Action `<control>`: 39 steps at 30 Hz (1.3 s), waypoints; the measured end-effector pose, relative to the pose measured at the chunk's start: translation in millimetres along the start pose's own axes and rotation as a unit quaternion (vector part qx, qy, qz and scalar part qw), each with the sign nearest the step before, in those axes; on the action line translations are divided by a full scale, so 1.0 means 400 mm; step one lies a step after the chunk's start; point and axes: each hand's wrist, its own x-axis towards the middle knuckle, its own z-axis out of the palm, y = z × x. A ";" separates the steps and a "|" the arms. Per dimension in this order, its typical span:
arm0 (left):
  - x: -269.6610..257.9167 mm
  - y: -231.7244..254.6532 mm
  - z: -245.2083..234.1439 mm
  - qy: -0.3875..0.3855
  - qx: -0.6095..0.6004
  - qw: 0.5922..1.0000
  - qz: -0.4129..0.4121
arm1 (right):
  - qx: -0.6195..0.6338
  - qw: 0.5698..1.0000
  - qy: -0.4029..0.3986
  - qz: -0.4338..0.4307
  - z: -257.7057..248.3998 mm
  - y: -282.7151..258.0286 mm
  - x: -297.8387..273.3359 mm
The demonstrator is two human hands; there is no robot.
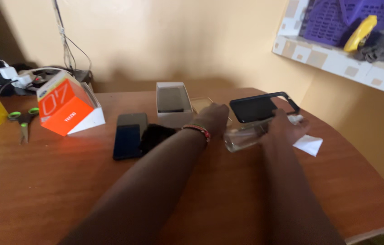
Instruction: The person wipes a black smartphone with a dark cloth, turning it over to clean both sides and the edges. They then wipe a black phone case and place the phone into the case.
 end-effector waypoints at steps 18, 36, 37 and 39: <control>-0.171 0.059 -0.178 0.363 -0.377 0.838 -0.156 | 0.109 0.929 -0.299 0.191 0.057 -0.076 -0.141; -0.298 -0.009 -0.218 0.312 -0.675 0.625 -0.238 | -0.021 0.889 -0.426 0.166 0.101 -0.043 -0.239; -0.300 -0.007 -0.221 0.315 -0.661 0.631 -0.255 | -0.013 0.888 -0.431 0.163 0.105 -0.044 -0.244; -0.298 -0.004 -0.223 0.311 -0.660 0.635 -0.255 | 0.002 0.884 -0.439 0.160 0.110 -0.049 -0.253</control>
